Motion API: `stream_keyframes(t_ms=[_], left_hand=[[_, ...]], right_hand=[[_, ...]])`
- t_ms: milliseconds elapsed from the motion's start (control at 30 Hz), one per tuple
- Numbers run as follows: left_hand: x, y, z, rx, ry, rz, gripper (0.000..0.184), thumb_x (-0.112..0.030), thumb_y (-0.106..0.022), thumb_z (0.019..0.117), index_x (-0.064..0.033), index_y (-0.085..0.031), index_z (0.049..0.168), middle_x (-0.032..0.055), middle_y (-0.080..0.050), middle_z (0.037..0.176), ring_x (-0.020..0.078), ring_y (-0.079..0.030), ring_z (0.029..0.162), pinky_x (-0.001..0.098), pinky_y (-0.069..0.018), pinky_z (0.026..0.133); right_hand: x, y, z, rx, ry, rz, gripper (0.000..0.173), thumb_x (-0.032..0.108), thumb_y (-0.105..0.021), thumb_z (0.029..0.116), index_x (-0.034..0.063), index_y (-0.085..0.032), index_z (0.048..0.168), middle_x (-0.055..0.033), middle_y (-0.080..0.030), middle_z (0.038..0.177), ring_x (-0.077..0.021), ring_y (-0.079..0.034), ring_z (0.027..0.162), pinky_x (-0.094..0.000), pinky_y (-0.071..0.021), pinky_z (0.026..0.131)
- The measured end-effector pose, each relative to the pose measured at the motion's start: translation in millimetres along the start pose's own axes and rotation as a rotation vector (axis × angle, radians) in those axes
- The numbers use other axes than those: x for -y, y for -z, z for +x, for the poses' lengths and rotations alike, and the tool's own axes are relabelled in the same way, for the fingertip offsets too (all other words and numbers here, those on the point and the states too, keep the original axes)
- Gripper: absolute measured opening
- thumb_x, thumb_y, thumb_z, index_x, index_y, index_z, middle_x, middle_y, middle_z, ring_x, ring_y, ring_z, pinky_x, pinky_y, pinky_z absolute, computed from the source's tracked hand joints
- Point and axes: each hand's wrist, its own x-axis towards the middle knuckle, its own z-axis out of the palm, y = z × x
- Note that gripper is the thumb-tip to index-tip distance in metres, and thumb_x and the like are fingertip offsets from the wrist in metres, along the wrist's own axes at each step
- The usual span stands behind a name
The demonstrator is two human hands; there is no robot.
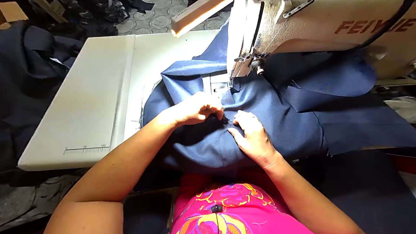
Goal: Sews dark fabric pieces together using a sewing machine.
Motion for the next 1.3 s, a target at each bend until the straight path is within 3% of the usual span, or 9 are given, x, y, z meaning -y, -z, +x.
stream_keyframes(t_ms=[167, 267, 500, 633, 767, 933, 1067, 1133, 1300], left_hand=[[3, -3, 2, 0.012, -0.007, 0.057, 0.025, -0.004, -0.057, 0.0928, -0.0051, -0.080, 0.105, 0.0095, -0.072, 0.089, 0.0178, -0.067, 0.087, 0.0344, -0.0514, 0.081], [2, -5, 5, -0.001, 0.009, 0.116, 0.020, -0.010, -0.064, 0.0928, -0.0056, -0.080, 0.104, 0.0093, -0.070, 0.085, 0.0189, -0.065, 0.084, 0.0344, -0.0502, 0.078], [-1, -10, 10, 0.005, 0.059, 0.238, 0.017, -0.010, -0.060, 0.0961, -0.0070, -0.076, 0.093, 0.0091, -0.065, 0.082, 0.0244, -0.064, 0.085, 0.0425, -0.0492, 0.080], [-4, -14, 7, -0.076, 0.010, 0.328, 0.020, -0.009, -0.058, 0.0972, -0.0065, -0.076, 0.090, 0.0089, -0.063, 0.079, 0.0251, -0.062, 0.081, 0.0439, -0.0463, 0.078], [-23, -24, -2, -0.191, 0.049, 0.477, 0.024, -0.009, -0.055, 0.0999, -0.0074, -0.078, 0.093, 0.0104, -0.064, 0.086, 0.0283, -0.062, 0.091, 0.0465, -0.0452, 0.087], [-30, -48, -20, -0.317, 0.118, 0.550, 0.024, -0.003, -0.056, 0.0959, -0.0082, -0.079, 0.095, 0.0105, -0.067, 0.086, 0.0285, -0.065, 0.088, 0.0456, -0.0489, 0.082], [-23, -57, -22, -0.345, 0.112, 0.522, 0.025, -0.002, -0.056, 0.0958, -0.0095, -0.080, 0.098, 0.0101, -0.069, 0.087, 0.0274, -0.066, 0.087, 0.0438, -0.0494, 0.081], [-17, -58, -21, -0.338, 0.098, 0.505, 0.026, -0.003, -0.056, 0.0952, -0.0099, -0.080, 0.100, 0.0099, -0.070, 0.090, 0.0274, -0.067, 0.090, 0.0451, -0.0504, 0.084], [-13, -50, -19, -0.292, 0.135, 0.405, 0.025, -0.006, -0.058, 0.0959, -0.0104, -0.081, 0.102, 0.0094, -0.069, 0.089, 0.0267, -0.065, 0.090, 0.0461, -0.0504, 0.084]], right_hand=[[0, 0, 0, 0.001, -0.006, -0.003, 0.023, 0.020, -0.068, 0.0918, -0.0017, -0.073, 0.098, -0.0185, -0.073, 0.112, -0.0336, -0.067, 0.120, -0.0507, -0.0487, 0.107], [0, 0, 0, 0.007, -0.008, -0.002, 0.024, 0.021, -0.067, 0.0930, -0.0014, -0.073, 0.099, -0.0186, -0.073, 0.113, -0.0336, -0.066, 0.121, -0.0506, -0.0481, 0.108], [3, 4, 2, 0.022, -0.037, 0.044, 0.021, 0.018, -0.068, 0.0918, -0.0011, -0.074, 0.097, -0.0177, -0.074, 0.112, -0.0328, -0.066, 0.120, -0.0497, -0.0480, 0.109], [6, 6, 17, 0.009, 0.013, -0.028, 0.020, 0.021, -0.073, 0.0874, 0.0019, -0.075, 0.094, -0.0158, -0.070, 0.104, -0.0344, -0.065, 0.109, -0.0518, -0.0511, 0.095], [3, 5, 42, 0.078, 0.167, -0.066, 0.013, 0.015, -0.067, 0.0863, 0.0037, -0.073, 0.085, -0.0150, -0.068, 0.098, -0.0349, -0.064, 0.100, -0.0517, -0.0488, 0.082], [-10, -10, 42, 0.105, 0.114, 0.067, 0.013, 0.013, -0.064, 0.0868, 0.0050, -0.069, 0.077, -0.0115, -0.067, 0.087, -0.0292, -0.066, 0.094, -0.0477, -0.0518, 0.082], [6, -13, 22, -0.007, -0.083, -0.021, 0.013, 0.014, -0.066, 0.0883, 0.0039, -0.071, 0.082, -0.0145, -0.069, 0.098, -0.0326, -0.066, 0.105, -0.0518, -0.0480, 0.099], [14, -13, 19, -0.016, -0.150, -0.087, 0.014, 0.015, -0.065, 0.0902, 0.0038, -0.073, 0.086, -0.0161, -0.069, 0.102, -0.0361, -0.065, 0.109, -0.0562, -0.0455, 0.102], [2, 0, 33, 0.142, -0.094, -0.045, 0.013, 0.016, -0.069, 0.0878, 0.0037, -0.072, 0.083, -0.0171, -0.068, 0.099, -0.0379, -0.064, 0.104, -0.0590, -0.0478, 0.090]])
